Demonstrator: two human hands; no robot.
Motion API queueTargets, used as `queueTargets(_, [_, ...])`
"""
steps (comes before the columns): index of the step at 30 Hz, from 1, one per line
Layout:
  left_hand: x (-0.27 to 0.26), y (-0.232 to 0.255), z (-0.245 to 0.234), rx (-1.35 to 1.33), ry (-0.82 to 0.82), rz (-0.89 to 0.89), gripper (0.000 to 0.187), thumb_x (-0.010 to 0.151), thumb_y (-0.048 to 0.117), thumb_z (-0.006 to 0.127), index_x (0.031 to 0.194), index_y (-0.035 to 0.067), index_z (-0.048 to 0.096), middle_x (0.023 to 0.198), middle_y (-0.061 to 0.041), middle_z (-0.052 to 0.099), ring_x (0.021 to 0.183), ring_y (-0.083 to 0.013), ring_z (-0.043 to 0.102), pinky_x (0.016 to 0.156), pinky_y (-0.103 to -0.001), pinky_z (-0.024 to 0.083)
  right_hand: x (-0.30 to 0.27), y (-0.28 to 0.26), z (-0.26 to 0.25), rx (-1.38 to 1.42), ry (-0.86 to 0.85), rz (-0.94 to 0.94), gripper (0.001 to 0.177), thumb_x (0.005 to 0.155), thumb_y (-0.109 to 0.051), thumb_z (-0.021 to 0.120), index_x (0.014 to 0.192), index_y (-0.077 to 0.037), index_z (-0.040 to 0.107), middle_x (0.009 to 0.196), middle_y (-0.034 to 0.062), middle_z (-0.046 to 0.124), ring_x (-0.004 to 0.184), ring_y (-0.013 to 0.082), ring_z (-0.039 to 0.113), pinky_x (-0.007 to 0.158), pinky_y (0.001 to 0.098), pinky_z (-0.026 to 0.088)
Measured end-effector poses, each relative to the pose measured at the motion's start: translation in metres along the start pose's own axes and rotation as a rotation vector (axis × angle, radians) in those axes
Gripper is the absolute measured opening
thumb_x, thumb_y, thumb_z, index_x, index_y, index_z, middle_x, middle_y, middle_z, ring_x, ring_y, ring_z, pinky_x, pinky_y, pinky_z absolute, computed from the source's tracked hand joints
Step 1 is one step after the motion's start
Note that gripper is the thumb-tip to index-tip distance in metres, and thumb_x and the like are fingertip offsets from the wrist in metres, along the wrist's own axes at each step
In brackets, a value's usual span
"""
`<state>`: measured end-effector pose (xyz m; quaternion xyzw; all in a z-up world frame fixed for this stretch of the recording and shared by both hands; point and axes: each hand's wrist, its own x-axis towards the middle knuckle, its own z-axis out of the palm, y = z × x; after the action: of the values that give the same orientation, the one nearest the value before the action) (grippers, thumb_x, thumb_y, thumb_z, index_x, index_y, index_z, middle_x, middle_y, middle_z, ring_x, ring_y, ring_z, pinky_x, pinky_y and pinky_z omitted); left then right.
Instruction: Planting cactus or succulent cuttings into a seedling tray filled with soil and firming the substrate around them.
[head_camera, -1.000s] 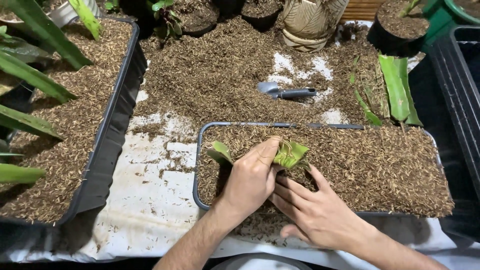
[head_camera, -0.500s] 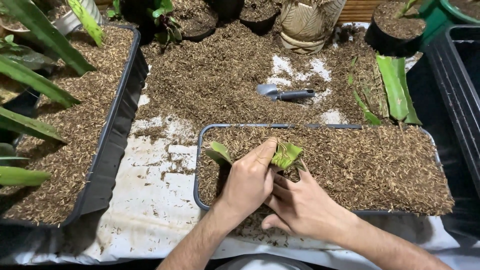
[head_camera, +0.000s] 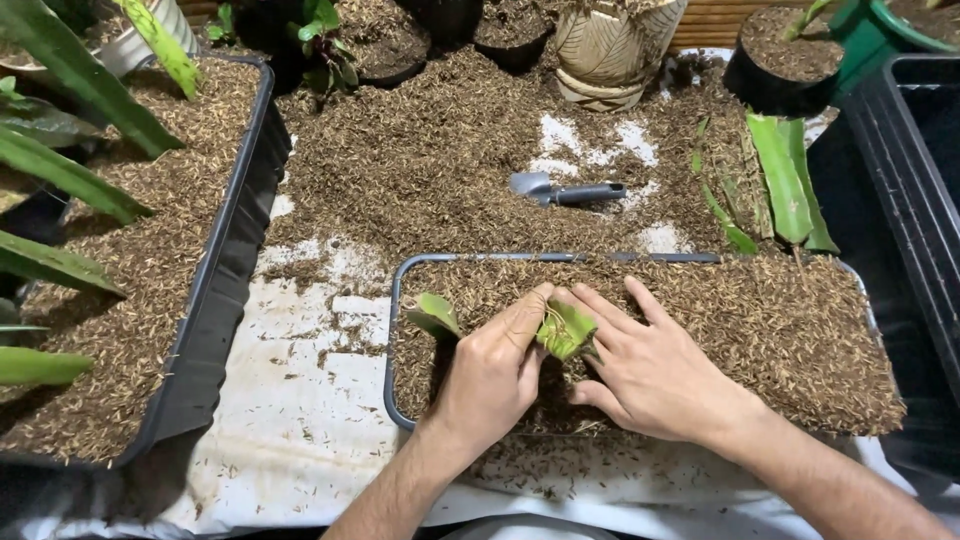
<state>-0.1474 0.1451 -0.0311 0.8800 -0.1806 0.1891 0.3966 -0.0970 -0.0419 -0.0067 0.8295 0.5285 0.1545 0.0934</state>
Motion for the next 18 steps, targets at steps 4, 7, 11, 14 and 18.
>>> queueTargets(4, [0.000,0.003,0.000,0.023,-0.029,0.005,0.060,0.074,-0.009,0.056,0.131,-0.003,0.038,0.128,-0.019,0.051,0.115,-0.0289,0.055,0.103,-0.033,0.040,0.003,-0.001,0.005,0.190,-0.136,0.038,0.065,0.086,-0.058,0.034,0.120,-0.003,0.049,0.140,0.0144,0.034,0.133,0.0266,0.027,0.107,0.0553,0.014])
queueTargets(7, [-0.001,0.003,0.000,0.037,-0.014,0.021,0.057,0.074,-0.009,0.056,0.129,-0.004,0.040,0.126,-0.020,0.052,0.114,-0.0299,0.055,0.102,-0.033,0.041,-0.001,0.009,0.007,0.122,-0.074,0.030,0.075,0.089,-0.062,0.031,0.136,-0.003,0.026,0.144,0.0099,0.026,0.134,0.0199,0.023,0.109,0.0501,0.009])
queueTargets(11, [-0.001,0.003,0.000,0.019,-0.005,0.006,0.061,0.072,-0.012,0.055,0.130,-0.003,0.038,0.126,-0.021,0.053,0.113,-0.0310,0.056,0.101,-0.033,0.042,0.005,0.030,0.002,0.308,-0.095,-0.010,0.068,0.086,-0.041,0.037,0.143,-0.010,0.017,0.148,0.0084,0.018,0.137,0.0183,0.017,0.108,0.0464,0.003])
queueTargets(14, [-0.001,0.001,0.001,0.032,0.002,0.011,0.061,0.072,-0.010,0.058,0.129,-0.003,0.040,0.124,-0.021,0.053,0.112,-0.0315,0.056,0.101,-0.035,0.043,0.014,0.029,0.020,0.015,-0.008,-0.053,0.081,0.082,-0.057,0.032,0.144,-0.011,0.010,0.150,0.0071,0.012,0.138,0.0178,0.011,0.110,0.0460,0.002])
queueTargets(18, [-0.001,0.000,0.004,0.030,0.018,0.021,0.059,0.072,-0.010,0.057,0.129,-0.003,0.041,0.124,-0.023,0.053,0.112,-0.0333,0.056,0.100,-0.036,0.043,0.021,0.029,0.029,-0.289,0.102,-0.096,0.078,0.091,-0.071,0.009,0.146,-0.016,0.008,0.149,0.0007,0.010,0.139,0.0136,0.008,0.114,0.0467,-0.001])
